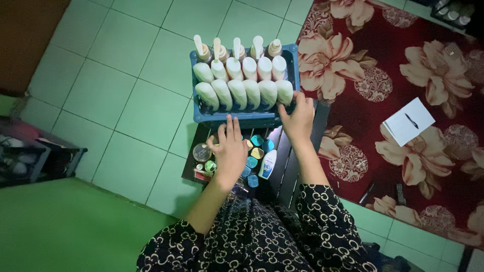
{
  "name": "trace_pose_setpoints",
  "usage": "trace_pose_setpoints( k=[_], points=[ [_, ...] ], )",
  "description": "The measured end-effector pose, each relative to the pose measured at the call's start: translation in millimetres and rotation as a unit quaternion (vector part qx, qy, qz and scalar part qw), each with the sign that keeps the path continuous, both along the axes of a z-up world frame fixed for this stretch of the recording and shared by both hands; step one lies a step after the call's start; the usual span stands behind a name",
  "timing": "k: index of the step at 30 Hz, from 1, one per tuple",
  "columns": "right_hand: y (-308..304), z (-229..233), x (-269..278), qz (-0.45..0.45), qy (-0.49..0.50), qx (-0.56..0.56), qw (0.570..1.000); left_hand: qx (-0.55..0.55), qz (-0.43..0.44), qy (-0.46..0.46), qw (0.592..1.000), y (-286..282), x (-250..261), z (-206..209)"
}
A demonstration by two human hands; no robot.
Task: The person arranges white bottles into a blue plastic crate on a table, then places small round tins and other small items into the same crate. The person handles items one at a time and stacks them neatly inside the crate.
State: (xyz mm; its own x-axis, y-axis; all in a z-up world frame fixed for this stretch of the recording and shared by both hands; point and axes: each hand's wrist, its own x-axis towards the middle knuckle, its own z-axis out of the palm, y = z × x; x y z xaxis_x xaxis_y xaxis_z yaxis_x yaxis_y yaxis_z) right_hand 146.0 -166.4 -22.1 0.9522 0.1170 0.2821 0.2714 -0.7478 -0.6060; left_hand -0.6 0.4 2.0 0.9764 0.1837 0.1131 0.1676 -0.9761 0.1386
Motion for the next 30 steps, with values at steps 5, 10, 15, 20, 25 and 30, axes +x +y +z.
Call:
trace_pose_setpoints(
  k=[5,10,15,20,25,30],
  points=[
    [-1.7,-0.9,-1.5,0.002,-0.001,-0.005,1.000,-0.001,0.005,0.005,1.000,-1.2,1.4,-2.1],
    [-1.4,-4.0,-0.9,0.000,-0.011,0.004,1.000,-0.003,0.006,0.002,1.000,-1.0,1.0,-2.6],
    [0.2,-5.6,-0.8,-0.021,0.017,0.006,1.000,-0.008,0.007,0.009,1.000,-1.1,1.2,-1.2],
    [4.6,-6.2,-3.2,-0.030,0.005,0.008,1.000,-0.015,0.009,0.013,1.000,-0.7,1.9,-0.7],
    [4.5,-7.5,-3.2,-0.028,-0.004,0.002,1.000,-0.015,0.011,0.014,1.000,-1.2,1.8,-0.8],
    [5.9,-4.0,-4.0,-0.031,0.000,-0.002,1.000,-0.009,0.008,0.014,1.000,-0.1,1.9,0.3]
  ],
)
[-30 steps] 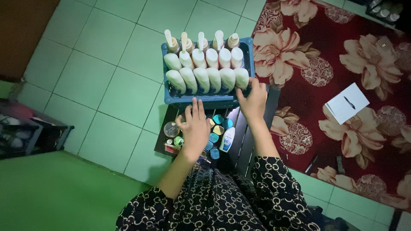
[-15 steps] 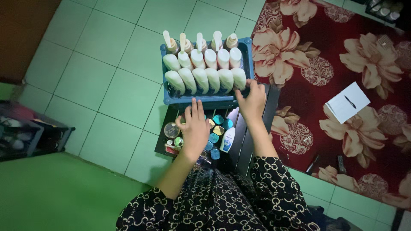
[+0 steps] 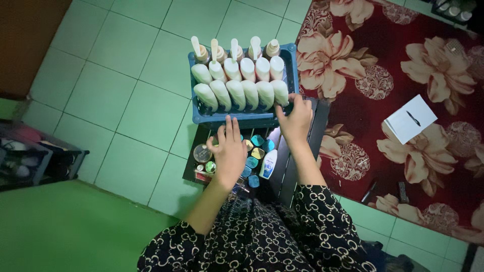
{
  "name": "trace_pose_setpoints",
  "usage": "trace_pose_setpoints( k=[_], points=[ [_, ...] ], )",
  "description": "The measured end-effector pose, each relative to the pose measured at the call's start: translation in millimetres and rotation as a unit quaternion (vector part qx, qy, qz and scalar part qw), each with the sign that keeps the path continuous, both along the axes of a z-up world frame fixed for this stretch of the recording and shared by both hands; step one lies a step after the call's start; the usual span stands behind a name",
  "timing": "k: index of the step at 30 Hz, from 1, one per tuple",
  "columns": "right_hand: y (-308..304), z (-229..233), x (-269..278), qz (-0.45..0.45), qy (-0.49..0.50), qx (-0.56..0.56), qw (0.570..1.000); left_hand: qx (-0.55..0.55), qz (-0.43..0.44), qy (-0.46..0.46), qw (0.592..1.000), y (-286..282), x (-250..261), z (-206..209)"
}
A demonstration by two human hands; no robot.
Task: The person arranges white bottles into a blue plastic crate on a table, then places small round tins and other small items into the same crate. The person handles items one at a time and stacks them neatly inside the crate.
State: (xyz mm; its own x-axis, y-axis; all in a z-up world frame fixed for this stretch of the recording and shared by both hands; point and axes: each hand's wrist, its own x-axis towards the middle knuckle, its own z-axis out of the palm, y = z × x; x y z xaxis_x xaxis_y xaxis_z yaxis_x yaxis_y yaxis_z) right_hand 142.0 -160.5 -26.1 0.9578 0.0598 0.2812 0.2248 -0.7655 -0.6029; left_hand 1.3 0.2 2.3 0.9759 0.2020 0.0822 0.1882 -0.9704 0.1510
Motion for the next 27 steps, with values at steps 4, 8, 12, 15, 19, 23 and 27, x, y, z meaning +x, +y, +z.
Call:
trace_pose_setpoints(
  k=[4,8,12,15,19,23,27],
  points=[
    [0.3,9.2,-2.7,0.012,0.008,0.008,1.000,0.007,0.000,0.008,1.000,-0.8,-0.6,1.6],
    [-1.5,17.0,-7.1,0.034,-0.003,0.043,0.998,0.002,-0.002,0.024,1.000,-0.5,-1.1,1.2],
    [-16.9,3.8,-15.8,0.063,-0.097,0.084,0.990,-0.007,0.008,0.029,1.000,-1.1,-1.6,-1.7],
    [-40.9,-36.7,-32.2,-0.008,-0.085,0.144,0.986,-0.018,0.016,0.051,0.998,-2.2,-3.7,-5.6],
    [-68.8,-123.7,-49.2,-0.101,0.015,0.185,0.977,-0.017,0.012,0.028,0.999,3.8,-5.6,-11.3],
    [-78.6,-189.3,-90.0,-0.121,0.196,0.116,0.966,-0.027,0.014,0.027,0.999,8.2,-14.7,-11.4],
    [-66.8,-203.3,-127.4,0.001,0.322,-0.013,0.947,-0.040,0.005,-0.023,0.999,14.1,-27.2,-9.7]
  ],
)
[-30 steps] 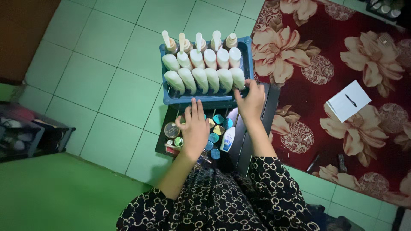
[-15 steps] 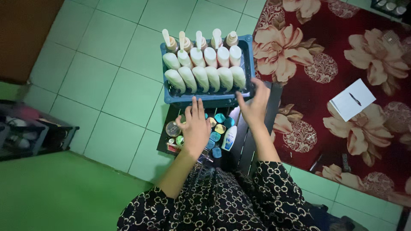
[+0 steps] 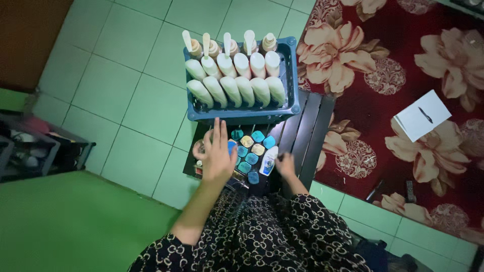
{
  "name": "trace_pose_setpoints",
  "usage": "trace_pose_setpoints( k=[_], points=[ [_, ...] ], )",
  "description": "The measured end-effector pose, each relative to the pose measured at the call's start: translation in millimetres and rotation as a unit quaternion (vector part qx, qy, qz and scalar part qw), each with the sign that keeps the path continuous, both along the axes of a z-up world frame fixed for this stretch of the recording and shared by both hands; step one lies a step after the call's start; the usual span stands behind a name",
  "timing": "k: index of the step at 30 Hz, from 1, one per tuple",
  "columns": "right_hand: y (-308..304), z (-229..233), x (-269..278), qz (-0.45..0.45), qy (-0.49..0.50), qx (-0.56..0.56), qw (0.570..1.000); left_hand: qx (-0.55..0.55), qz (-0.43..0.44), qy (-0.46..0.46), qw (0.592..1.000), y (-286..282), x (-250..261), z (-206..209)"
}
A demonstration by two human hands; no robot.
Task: The person arranges white bottles into a blue plastic crate on a table, then places small round tins and other small items into the same crate. The person handles items one at a time and stacks them neatly inside the crate.
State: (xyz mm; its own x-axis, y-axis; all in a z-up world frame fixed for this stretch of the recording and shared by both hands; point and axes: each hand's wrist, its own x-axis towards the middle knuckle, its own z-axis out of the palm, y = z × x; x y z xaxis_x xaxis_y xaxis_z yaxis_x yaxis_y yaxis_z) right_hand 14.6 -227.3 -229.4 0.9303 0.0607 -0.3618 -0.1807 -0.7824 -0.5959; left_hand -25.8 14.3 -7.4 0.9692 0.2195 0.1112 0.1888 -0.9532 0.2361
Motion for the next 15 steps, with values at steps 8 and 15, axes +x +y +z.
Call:
trace_pose_setpoints(
  k=[8,15],
  points=[
    [40.4,39.3,-15.1,0.127,0.137,0.026,0.982,0.021,0.053,0.031,0.998,14.2,-20.3,10.6],
    [49.5,53.0,-0.8,0.121,0.175,-0.064,0.975,0.019,0.057,0.030,0.998,17.1,-24.0,12.1]
  ],
)
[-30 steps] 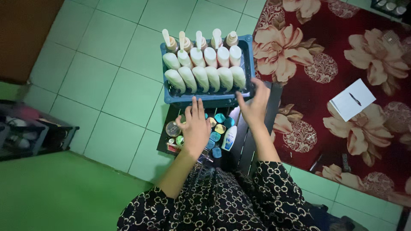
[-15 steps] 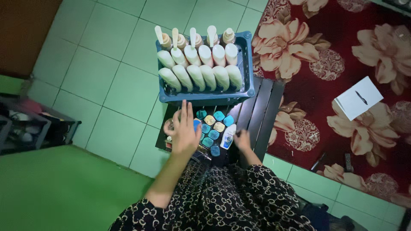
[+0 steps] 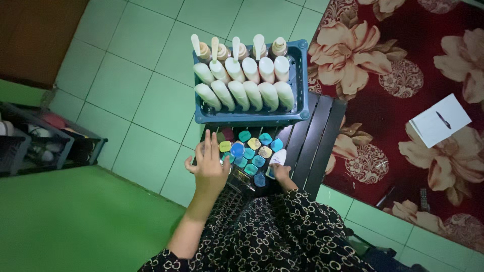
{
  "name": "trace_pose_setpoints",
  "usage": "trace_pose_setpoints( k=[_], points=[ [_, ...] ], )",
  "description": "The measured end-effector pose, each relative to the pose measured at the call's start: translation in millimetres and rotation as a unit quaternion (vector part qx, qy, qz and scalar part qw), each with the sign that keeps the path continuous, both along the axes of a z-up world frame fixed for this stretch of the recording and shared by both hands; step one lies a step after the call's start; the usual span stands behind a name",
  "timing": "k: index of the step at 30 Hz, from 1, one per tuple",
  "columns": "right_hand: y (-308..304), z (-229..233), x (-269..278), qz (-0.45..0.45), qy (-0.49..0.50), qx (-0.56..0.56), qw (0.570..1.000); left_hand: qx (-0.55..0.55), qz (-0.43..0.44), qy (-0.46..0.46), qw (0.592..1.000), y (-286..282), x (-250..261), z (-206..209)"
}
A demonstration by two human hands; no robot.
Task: The person arranges white bottles into a blue plastic crate on a table, then places small round tins and other small items into the same crate. The person handles items one at a time and stacks them neatly inside the crate.
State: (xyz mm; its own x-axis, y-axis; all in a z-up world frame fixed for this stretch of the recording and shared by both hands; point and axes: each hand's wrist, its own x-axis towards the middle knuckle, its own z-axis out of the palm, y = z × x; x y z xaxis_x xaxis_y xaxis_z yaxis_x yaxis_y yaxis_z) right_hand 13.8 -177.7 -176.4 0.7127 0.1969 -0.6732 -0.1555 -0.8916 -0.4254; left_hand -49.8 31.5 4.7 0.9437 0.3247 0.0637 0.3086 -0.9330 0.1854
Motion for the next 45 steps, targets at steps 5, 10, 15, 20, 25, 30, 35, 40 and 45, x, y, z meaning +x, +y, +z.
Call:
trace_pose_setpoints(
  k=[5,10,15,20,25,30,35,40,45],
  points=[
    [-4.0,5.4,5.6,0.015,0.029,-0.002,0.999,-0.021,-0.012,-0.019,1.000,-0.9,1.3,-2.1],
    [-4.9,8.9,6.7,0.020,-0.019,0.103,0.994,-0.010,-0.007,0.016,1.000,-0.9,5.9,-5.0],
    [1.6,15.5,9.4,-0.147,0.076,0.196,0.967,-0.020,-0.012,-0.015,1.000,-1.7,4.6,-3.1],
    [4.1,28.1,14.4,-0.239,0.124,0.180,0.946,-0.017,-0.001,0.005,1.000,-0.5,3.5,-3.0],
    [5.5,23.6,14.1,-0.305,0.154,0.161,0.926,-0.019,-0.014,0.010,1.000,1.5,2.6,-6.9],
    [-21.1,1.9,5.2,-0.261,0.120,0.161,0.944,-0.045,0.000,0.036,0.998,-4.1,6.2,-17.1],
    [-67.6,-12.0,2.0,-0.211,-0.004,0.181,0.961,-0.067,-0.026,0.043,0.996,-15.6,20.1,-26.0],
    [-109.6,0.7,37.7,-0.196,-0.081,0.171,0.962,-0.138,-0.093,-0.023,0.986,-37.2,29.1,-29.9],
    [-141.7,66.6,54.1,-0.364,0.024,0.348,0.864,-0.306,-0.140,0.041,0.941,-61.7,47.5,-47.1]
  ],
)
